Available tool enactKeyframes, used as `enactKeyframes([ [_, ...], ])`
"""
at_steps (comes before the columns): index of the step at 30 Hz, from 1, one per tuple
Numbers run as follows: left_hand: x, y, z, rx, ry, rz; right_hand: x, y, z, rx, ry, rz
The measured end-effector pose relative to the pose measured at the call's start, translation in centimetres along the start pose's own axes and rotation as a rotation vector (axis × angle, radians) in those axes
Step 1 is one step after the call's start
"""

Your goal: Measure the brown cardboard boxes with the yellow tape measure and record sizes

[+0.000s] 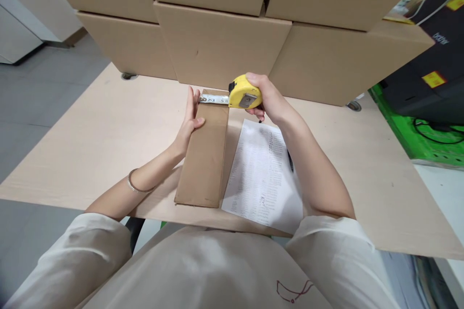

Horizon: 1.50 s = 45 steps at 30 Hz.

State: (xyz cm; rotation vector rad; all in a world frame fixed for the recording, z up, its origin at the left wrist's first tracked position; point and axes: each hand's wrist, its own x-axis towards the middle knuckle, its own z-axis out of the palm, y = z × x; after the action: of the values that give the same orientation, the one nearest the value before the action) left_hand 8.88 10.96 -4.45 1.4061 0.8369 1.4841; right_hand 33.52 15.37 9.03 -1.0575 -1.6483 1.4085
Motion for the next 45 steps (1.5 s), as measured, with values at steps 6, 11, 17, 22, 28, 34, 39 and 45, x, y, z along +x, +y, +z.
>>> enactKeyframes([
  [6, -1.5, 2.4, -2.6, 0.0, 0.16, -0.159, 0.1, -0.4, 1.5, 0.157, 0.082, -0.196],
  [11, -9.9, 5.2, -4.5, 0.055, 0.245, 0.098, 2.1, 2.7, 2.2, 0.318, 0.208, -0.134],
  [17, -17.5, 3.7, -3.5, 0.552, -0.022, 0.733, 3.3, 5.3, 5.1, 0.526, 0.215, 0.015],
  [22, -17.3, 3.1, -2.3, 0.651, -0.021, 0.559, 3.9, 4.3, 7.1, 0.587, 0.141, 0.026],
  [28, -17.6, 3.9, -2.6, 0.595, -0.116, 0.46, 5.5, 5.3, 7.7, 0.6, 0.235, -0.001],
  [34, -17.9, 2.8, -2.6, 0.522, -0.049, 0.555, 4.7, 4.2, 6.1, 0.47, 0.291, -0.058],
  [39, -17.9, 4.0, -2.2, 0.482, 0.184, 0.436, 4.0, 0.5, 3.2, 0.278, 0.181, -0.154],
  [45, -18.7, 6.7, -1.1, 0.713, 0.16, 0.28, 3.4, -1.2, 3.8, -0.035, -0.079, -0.169],
])
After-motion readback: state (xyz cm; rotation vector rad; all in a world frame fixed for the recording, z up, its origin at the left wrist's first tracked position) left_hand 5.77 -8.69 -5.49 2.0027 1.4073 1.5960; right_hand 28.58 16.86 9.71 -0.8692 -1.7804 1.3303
